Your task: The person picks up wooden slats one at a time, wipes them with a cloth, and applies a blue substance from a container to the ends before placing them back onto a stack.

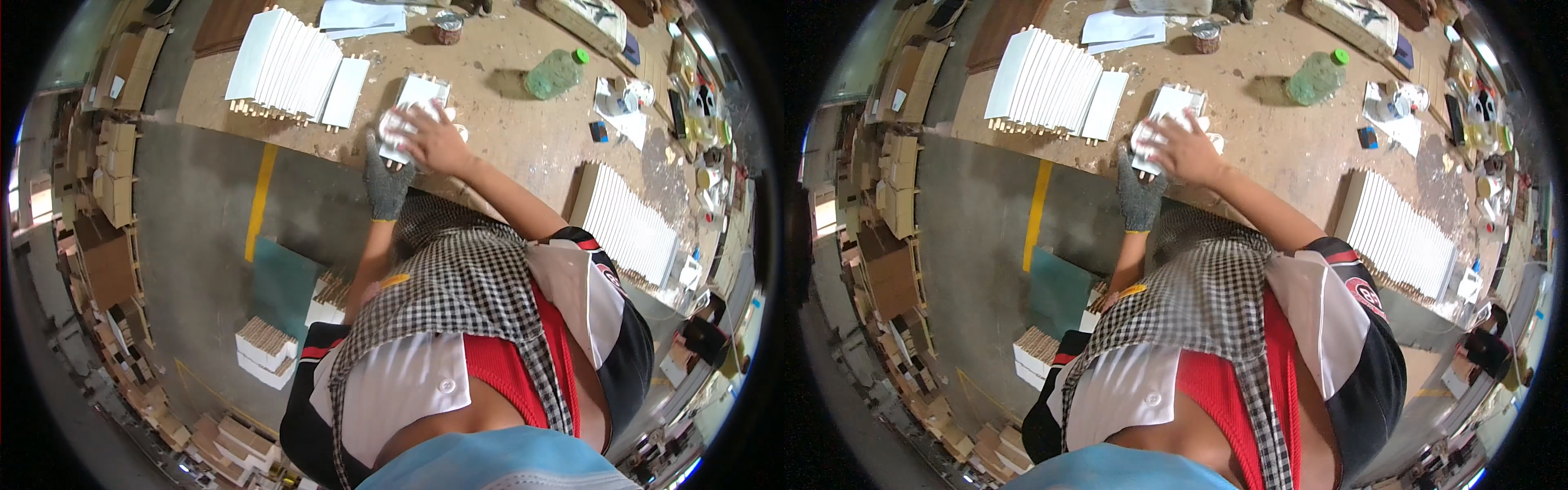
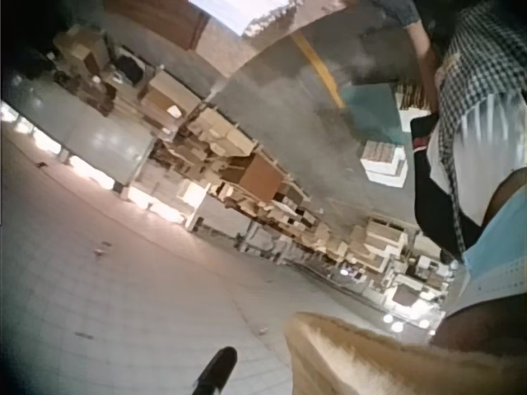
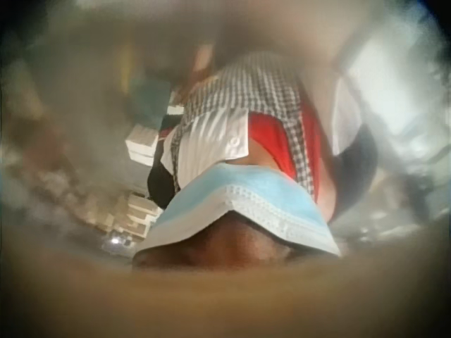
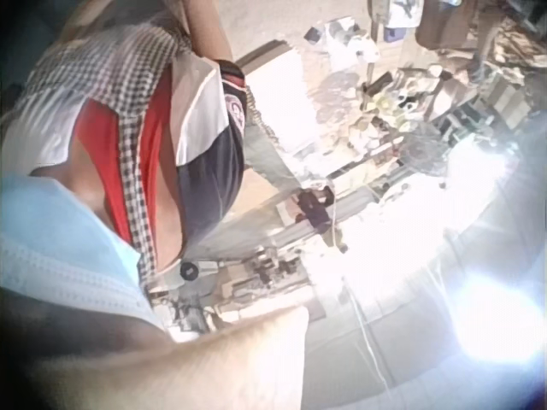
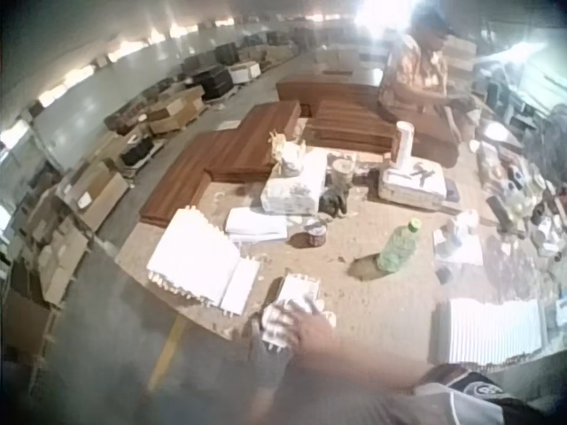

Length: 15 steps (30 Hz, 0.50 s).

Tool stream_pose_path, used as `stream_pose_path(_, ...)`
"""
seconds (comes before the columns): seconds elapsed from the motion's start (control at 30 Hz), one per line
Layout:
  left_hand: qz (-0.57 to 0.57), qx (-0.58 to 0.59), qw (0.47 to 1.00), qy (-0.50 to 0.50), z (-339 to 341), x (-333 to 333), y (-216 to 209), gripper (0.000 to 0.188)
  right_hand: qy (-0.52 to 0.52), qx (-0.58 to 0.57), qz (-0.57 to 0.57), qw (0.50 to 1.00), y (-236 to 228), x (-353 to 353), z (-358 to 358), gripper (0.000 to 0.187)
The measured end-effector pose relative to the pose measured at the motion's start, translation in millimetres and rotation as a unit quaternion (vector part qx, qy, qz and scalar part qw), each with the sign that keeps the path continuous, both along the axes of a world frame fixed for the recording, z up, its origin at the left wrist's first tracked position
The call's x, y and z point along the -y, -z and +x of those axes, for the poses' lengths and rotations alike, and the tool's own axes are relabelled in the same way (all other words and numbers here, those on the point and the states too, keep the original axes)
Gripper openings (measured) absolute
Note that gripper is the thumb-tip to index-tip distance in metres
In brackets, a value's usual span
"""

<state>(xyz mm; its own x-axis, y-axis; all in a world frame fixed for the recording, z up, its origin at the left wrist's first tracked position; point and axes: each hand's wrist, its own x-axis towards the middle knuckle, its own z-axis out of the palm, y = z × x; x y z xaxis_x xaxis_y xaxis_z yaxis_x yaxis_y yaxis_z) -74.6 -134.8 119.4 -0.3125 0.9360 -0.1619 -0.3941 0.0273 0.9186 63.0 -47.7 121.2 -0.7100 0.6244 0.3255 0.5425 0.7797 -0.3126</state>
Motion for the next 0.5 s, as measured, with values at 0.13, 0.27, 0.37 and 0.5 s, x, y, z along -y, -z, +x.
stream_pose_path(0.13,-0.018,-0.254,0.967,0.005,13,11,-25,0.111,0.231,0.123,-0.245,0.934,-18,-125,31,0.041)
stream_pose_path(0.27,0.008,-0.175,0.984,-0.023,12,12,-43,0.112,0.22,-0.045,-0.178,0.958,-50,-102,33,0.043)
stream_pose_path(0.37,-0.007,-0.234,0.972,-0.005,9,14,-43,0.104,-0.082,-0.084,0.019,0.993,-37,-11,10,0.037)
stream_pose_path(0.5,-0.043,-0.327,0.944,-0.023,3,20,-33,0.106,-0.018,0.009,-0.106,0.994,-14,-30,7,0.05)
